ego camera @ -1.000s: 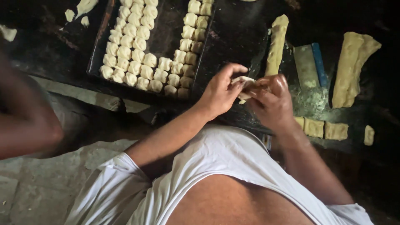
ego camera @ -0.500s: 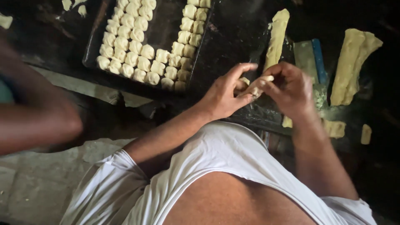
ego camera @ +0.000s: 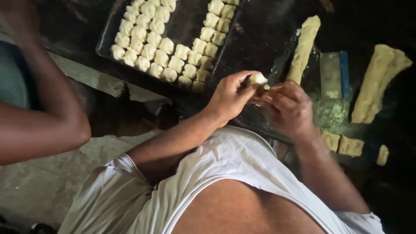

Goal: Shaping and folding small portions of dough into pastries on a baking tray.

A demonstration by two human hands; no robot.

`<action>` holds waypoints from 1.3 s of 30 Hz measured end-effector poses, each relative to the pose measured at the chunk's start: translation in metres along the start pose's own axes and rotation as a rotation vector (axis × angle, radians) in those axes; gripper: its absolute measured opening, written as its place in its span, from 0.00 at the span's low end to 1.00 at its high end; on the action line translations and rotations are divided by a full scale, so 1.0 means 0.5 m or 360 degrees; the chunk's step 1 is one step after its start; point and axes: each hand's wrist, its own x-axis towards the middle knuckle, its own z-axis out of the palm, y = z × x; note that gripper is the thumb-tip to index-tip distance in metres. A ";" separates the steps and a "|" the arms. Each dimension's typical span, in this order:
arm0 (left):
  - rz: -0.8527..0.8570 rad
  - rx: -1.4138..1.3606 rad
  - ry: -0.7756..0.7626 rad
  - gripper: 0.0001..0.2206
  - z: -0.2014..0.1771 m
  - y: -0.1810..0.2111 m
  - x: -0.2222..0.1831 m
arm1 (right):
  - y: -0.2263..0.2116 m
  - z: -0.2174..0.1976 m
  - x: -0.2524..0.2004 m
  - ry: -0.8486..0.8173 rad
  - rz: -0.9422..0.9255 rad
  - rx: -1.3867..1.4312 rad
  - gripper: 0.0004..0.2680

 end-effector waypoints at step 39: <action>0.0334 0.2126 0.0163 0.13 -0.290 0.062 0.055 | 0.009 -0.008 0.155 -0.0276 0.0852 -0.0030 0.07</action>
